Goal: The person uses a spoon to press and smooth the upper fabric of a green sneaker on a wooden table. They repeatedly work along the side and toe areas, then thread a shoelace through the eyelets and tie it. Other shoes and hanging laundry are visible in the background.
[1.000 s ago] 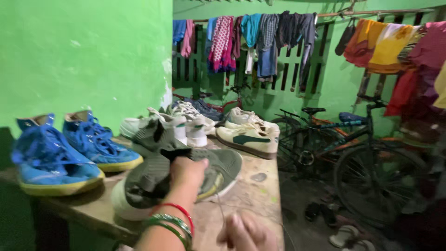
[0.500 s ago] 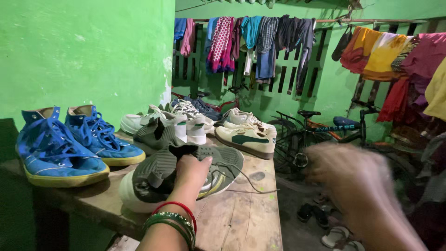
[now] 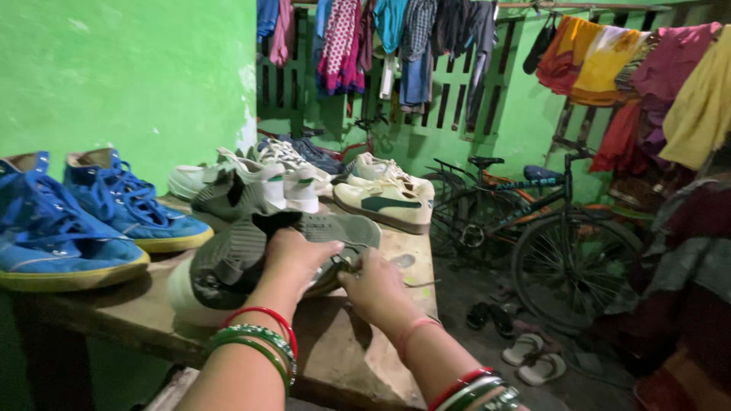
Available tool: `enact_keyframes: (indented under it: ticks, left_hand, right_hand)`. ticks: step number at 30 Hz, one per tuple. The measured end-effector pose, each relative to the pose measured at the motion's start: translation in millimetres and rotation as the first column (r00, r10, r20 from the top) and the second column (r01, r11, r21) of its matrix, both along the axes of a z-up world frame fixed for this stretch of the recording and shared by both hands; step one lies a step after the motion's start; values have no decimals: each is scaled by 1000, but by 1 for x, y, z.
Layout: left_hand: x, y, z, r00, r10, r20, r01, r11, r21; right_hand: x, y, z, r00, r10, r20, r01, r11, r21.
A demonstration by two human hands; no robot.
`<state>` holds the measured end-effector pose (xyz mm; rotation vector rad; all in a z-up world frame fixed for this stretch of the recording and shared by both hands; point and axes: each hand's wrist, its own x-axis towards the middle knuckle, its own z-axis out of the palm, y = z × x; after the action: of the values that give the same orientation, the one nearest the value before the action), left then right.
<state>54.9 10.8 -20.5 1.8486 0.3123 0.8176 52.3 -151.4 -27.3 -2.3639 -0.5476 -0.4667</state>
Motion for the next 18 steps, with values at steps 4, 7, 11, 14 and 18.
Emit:
enact_keyframes:
  ticks: [4, 7, 11, 14, 18]
  left_hand:
    - [-8, 1, 4, 994, 65, -88, -50, 985, 166]
    - [-10, 1, 9, 985, 118, -129, -93, 978, 185]
    - [-8, -1, 12, 966, 194, -172, -176, 977, 117]
    - [-9, 3, 7, 958, 219, -185, -193, 970, 148]
    - [-2, 1, 15, 942, 246, -228, -230, 969, 96]
  right_hand:
    - [5, 2, 1, 999, 31, 7, -31, 999, 4]
    - [-6, 2, 14, 998, 69, 15, -69, 998, -13]
    - [-48, -9, 25, 979, 200, 43, -202, 977, 73]
    - [-105, -28, 17, 932, 361, -35, -352, 925, 145]
    - [-157, -77, 31, 763, 630, -143, -645, 758, -102]
